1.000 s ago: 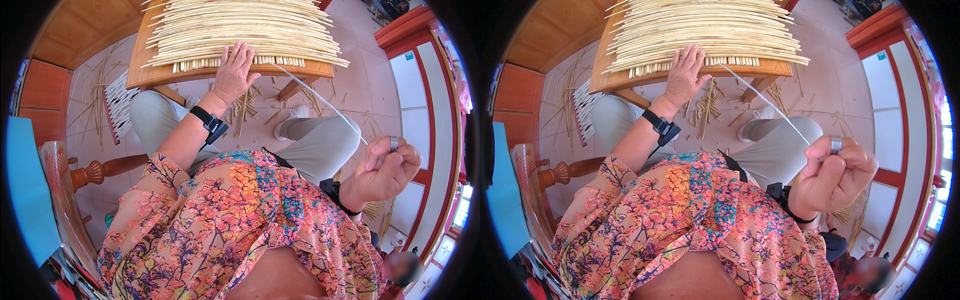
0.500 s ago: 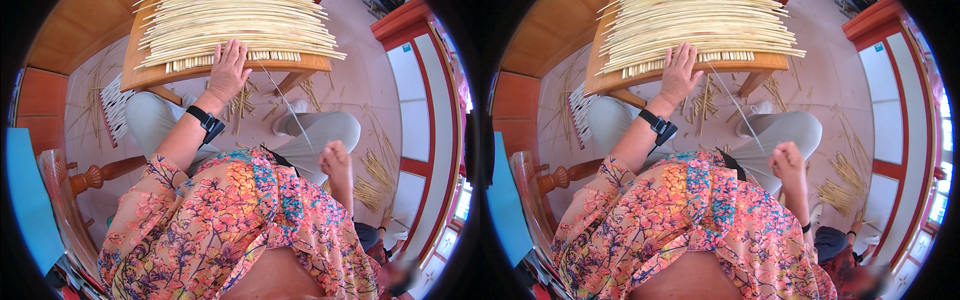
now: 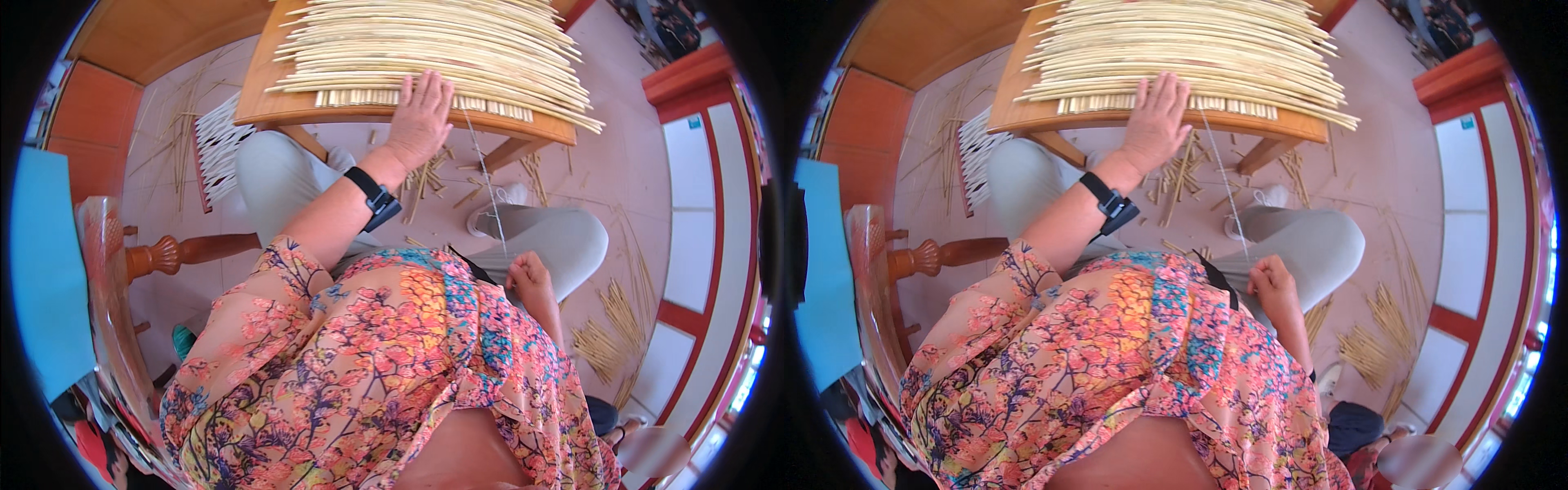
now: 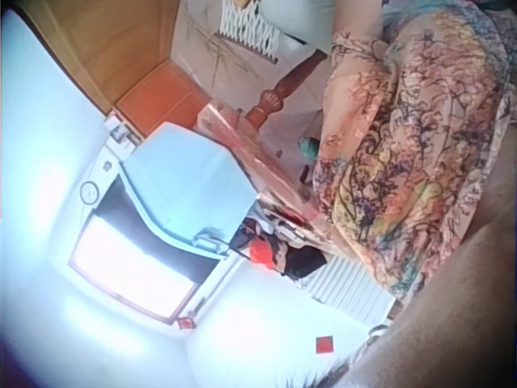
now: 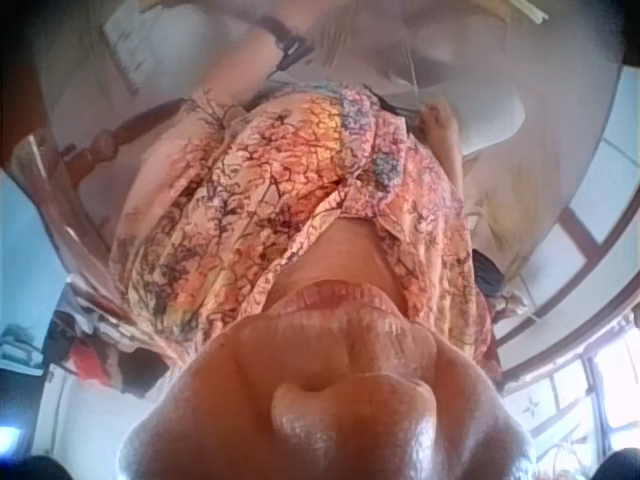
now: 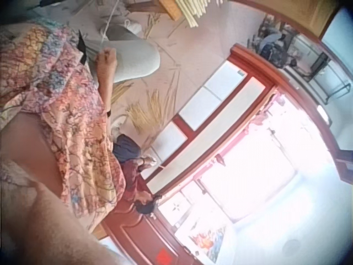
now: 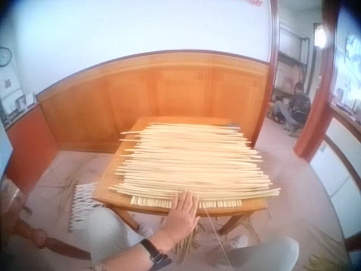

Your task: The recorder is sitting and tying together thin strips of bamboo or wood using a white string to assemble a mat or structure.

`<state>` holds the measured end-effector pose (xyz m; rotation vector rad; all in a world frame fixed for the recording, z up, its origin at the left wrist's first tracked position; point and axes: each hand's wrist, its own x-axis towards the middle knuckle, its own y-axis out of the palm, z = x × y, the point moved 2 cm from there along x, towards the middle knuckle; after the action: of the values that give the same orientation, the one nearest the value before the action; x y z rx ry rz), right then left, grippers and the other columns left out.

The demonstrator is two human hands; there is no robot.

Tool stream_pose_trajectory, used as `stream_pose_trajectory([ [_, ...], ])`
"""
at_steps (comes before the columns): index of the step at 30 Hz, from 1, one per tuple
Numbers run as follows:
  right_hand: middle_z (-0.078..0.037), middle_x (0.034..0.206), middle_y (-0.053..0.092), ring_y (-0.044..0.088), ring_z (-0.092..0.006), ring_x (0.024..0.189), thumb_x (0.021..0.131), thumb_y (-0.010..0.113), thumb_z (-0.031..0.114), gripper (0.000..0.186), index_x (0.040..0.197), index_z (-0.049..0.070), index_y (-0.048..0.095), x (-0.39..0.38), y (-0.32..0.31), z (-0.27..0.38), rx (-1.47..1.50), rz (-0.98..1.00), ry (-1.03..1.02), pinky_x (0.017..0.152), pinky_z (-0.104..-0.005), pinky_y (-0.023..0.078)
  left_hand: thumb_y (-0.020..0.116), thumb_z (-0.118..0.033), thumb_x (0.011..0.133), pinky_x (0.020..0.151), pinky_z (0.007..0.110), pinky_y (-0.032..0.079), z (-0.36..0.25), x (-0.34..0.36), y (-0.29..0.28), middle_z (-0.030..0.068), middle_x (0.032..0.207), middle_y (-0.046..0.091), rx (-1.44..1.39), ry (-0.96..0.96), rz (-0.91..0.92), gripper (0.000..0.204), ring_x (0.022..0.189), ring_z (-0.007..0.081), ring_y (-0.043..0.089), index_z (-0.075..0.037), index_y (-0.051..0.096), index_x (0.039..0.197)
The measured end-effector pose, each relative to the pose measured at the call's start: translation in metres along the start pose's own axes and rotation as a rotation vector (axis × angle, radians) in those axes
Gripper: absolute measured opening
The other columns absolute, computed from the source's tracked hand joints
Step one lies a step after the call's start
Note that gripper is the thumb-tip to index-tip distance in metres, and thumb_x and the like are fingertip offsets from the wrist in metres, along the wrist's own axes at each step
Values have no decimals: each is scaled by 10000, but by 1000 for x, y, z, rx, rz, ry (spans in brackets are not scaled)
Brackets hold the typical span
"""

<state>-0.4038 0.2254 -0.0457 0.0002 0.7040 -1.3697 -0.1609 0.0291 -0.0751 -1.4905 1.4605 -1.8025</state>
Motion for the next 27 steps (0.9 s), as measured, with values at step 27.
stream_pose_trajectory([
  [27,-11,567,529,430,-54,484,837,517,109,75,810,49,480,-7,-8,8,-2,11,182,435,-204,327,547,-152,703,1020,513,173,-9,-2,-6,206,1301,307,-47,48,-44,618,1262,316,250,23,352,1262],
])
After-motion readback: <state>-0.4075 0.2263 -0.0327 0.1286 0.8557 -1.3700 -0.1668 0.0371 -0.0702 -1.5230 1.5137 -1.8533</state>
